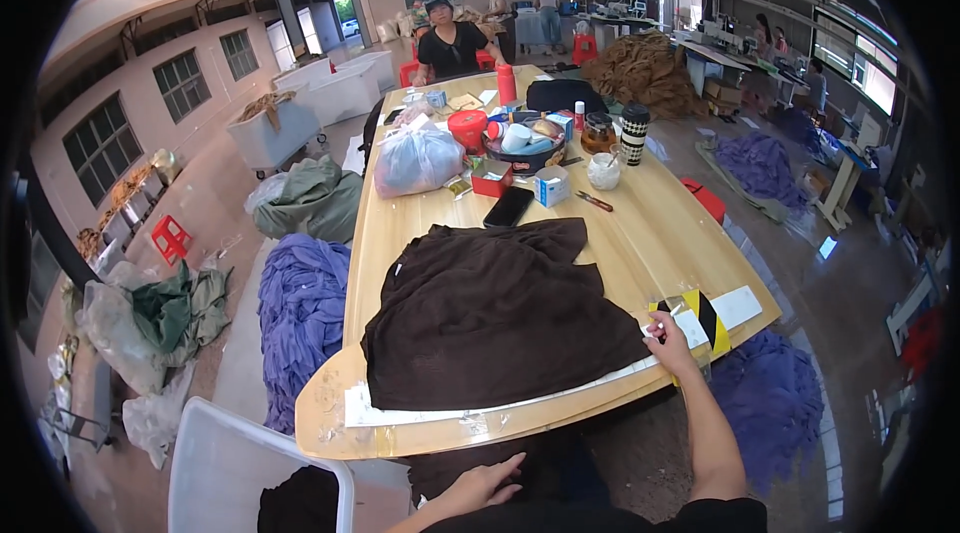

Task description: Marking pieces of brown knit fabric with tailor's chalk using a measuring template on a workbench in a textile factory.

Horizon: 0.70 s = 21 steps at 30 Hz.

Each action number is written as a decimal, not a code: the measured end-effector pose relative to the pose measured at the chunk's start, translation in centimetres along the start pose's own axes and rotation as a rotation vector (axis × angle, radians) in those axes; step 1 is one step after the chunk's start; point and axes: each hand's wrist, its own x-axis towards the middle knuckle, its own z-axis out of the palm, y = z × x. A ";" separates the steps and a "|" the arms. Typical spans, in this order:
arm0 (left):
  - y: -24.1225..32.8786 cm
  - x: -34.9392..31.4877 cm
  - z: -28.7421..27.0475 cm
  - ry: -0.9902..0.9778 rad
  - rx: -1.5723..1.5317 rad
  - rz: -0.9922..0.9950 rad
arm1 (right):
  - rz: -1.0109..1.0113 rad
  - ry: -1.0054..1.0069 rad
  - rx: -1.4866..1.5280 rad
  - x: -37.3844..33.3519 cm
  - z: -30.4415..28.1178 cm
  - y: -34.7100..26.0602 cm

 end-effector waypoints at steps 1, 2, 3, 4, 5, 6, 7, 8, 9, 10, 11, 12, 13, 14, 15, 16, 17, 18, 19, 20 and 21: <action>0.1 0.3 0.1 -0.012 0.010 -0.020 | -0.005 0.013 0.011 0.2 0.0 0.1; 0.2 0.4 0.2 -0.014 0.002 -0.022 | -0.011 0.010 0.011 0.2 -0.2 0.4; 0.2 0.6 0.1 -0.018 0.002 -0.030 | -0.009 0.008 0.010 0.4 -0.1 0.4; 0.2 0.8 0.1 -0.022 0.003 -0.037 | -0.016 0.005 0.013 0.6 0.0 0.4; 0.1 0.9 0.1 -0.022 0.003 -0.037 | -0.023 0.003 0.016 0.8 0.1 0.4; 0.1 0.9 0.0 -0.025 0.006 -0.044 | -0.025 0.004 0.018 0.9 0.2 0.4; 0.1 0.9 0.0 -0.028 0.009 -0.050 | -0.024 0.008 0.020 0.9 0.2 0.4; 0.3 0.8 0.0 -0.030 -0.006 -0.061 | -0.026 0.014 0.022 0.9 0.2 0.3; 0.6 0.8 -0.1 -0.029 -0.016 -0.067 | -0.022 0.017 0.007 0.9 0.0 0.2; 0.6 0.8 -0.1 -0.025 -0.031 -0.064 | -0.022 0.026 -0.008 0.8 -0.2 0.3; 0.6 0.7 0.0 -0.065 -0.031 -0.105 | -0.032 0.029 0.009 0.6 -0.4 0.9; -0.1 0.2 0.7 -0.029 -0.031 -0.068 | -0.025 0.022 -0.002 0.4 -0.2 0.4; -0.2 0.0 0.6 -0.023 -0.021 -0.044 | -0.015 0.011 0.015 0.3 0.0 0.0; -2.4 -0.4 2.3 -0.004 -0.039 -0.023 | -0.024 -0.026 -0.066 0.5 0.1 0.2; 1.1 -0.4 1.1 0.112 -0.099 -0.089 | 0.005 -0.054 -0.038 0.6 -0.6 0.6; 0.4 -0.6 1.2 -0.017 -0.105 -0.169 | 0.159 -0.151 0.043 1.1 -0.9 -1.6; 1.4 -0.3 0.6 -0.082 -0.199 -0.292 | 0.066 -0.156 -0.075 1.9 -1.8 -4.3; 2.2 0.1 -0.2 -0.082 -0.210 -0.295 | -0.036 -0.107 -0.127 4.4 -3.8 -5.9; 2.8 0.3 -0.5 -0.093 -0.225 -0.307 | -0.124 -0.061 -0.180 7.4 -6.1 -7.9; 2.2 0.0 0.1 -0.055 -0.208 -0.241 | -0.210 -0.012 -0.251 11.4 -8.7 -11.8; 1.5 -0.5 0.3 -0.029 -0.111 -0.163 | -0.456 0.022 -0.384 13.6 -10.8 -21.6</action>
